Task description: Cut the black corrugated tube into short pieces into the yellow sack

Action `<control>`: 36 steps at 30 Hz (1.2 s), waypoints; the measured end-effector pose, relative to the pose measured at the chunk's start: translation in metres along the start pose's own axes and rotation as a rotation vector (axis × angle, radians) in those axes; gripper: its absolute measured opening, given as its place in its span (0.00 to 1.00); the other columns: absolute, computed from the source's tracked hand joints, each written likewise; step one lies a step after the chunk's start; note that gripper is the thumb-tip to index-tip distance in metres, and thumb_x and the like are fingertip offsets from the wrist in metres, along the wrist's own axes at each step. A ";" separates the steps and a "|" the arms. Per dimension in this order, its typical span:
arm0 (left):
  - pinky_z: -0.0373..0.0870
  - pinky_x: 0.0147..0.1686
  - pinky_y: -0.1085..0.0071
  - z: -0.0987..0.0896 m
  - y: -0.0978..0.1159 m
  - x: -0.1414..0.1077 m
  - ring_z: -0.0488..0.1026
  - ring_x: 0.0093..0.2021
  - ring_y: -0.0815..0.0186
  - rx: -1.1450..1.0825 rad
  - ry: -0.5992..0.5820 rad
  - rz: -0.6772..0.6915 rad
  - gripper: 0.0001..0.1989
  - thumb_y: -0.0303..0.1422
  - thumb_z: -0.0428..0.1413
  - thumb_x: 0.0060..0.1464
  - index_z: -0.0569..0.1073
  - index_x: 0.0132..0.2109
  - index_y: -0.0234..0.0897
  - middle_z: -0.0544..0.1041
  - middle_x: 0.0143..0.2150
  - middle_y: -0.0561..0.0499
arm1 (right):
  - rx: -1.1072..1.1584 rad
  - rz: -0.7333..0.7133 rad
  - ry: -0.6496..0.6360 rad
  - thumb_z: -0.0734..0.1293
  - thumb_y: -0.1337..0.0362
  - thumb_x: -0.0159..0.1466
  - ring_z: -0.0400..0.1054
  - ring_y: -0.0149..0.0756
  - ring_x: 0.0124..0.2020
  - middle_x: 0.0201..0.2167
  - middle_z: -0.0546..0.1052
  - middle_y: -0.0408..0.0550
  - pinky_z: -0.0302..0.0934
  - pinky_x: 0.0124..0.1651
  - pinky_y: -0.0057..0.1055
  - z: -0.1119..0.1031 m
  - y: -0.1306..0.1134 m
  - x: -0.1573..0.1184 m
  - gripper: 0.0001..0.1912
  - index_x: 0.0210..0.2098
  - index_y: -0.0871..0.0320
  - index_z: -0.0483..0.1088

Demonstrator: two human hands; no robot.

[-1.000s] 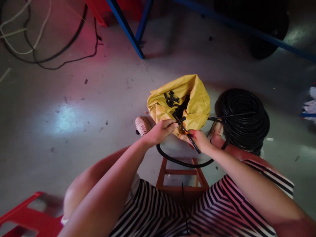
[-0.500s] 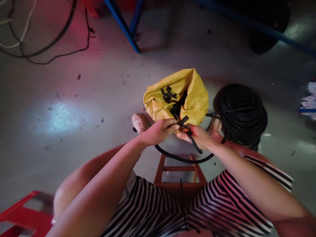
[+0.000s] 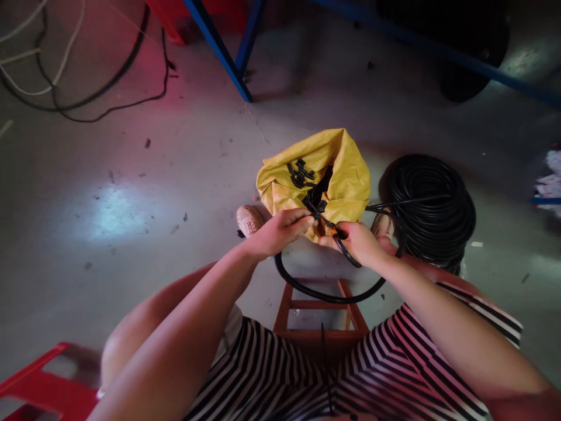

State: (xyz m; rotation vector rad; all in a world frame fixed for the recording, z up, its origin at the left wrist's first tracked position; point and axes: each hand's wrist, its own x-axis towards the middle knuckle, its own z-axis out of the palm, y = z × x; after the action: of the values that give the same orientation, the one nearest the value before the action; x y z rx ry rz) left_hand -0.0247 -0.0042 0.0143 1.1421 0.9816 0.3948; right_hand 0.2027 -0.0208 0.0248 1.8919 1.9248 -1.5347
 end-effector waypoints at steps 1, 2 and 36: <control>0.51 0.21 0.76 0.000 0.000 0.000 0.54 0.22 0.74 0.000 -0.004 -0.001 0.20 0.46 0.50 0.68 0.63 0.32 0.37 0.59 0.24 0.58 | 0.001 -0.004 0.006 0.70 0.33 0.55 0.61 0.34 0.25 0.22 0.72 0.46 0.50 0.28 0.29 0.001 0.001 0.000 0.31 0.26 0.58 0.71; 0.51 0.21 0.76 -0.001 0.001 0.000 0.54 0.22 0.74 0.014 -0.002 0.004 0.20 0.46 0.50 0.68 0.63 0.32 0.37 0.59 0.24 0.58 | 0.003 -0.011 0.009 0.70 0.33 0.56 0.61 0.34 0.25 0.22 0.72 0.46 0.51 0.28 0.29 0.001 0.001 0.000 0.31 0.26 0.58 0.70; 0.70 0.40 0.68 0.031 0.026 -0.015 0.72 0.40 0.66 -0.001 -0.064 0.059 0.13 0.39 0.54 0.66 0.64 0.50 0.36 0.75 0.42 0.47 | 0.676 -0.091 0.129 0.76 0.43 0.53 0.65 0.33 0.28 0.27 0.72 0.44 0.60 0.33 0.31 -0.015 -0.013 -0.002 0.25 0.32 0.58 0.73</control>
State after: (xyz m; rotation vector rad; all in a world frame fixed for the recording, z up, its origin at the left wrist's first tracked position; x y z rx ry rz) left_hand -0.0023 -0.0223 0.0467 1.1784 0.8931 0.4035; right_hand 0.2016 -0.0099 0.0416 2.1862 1.6793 -2.3732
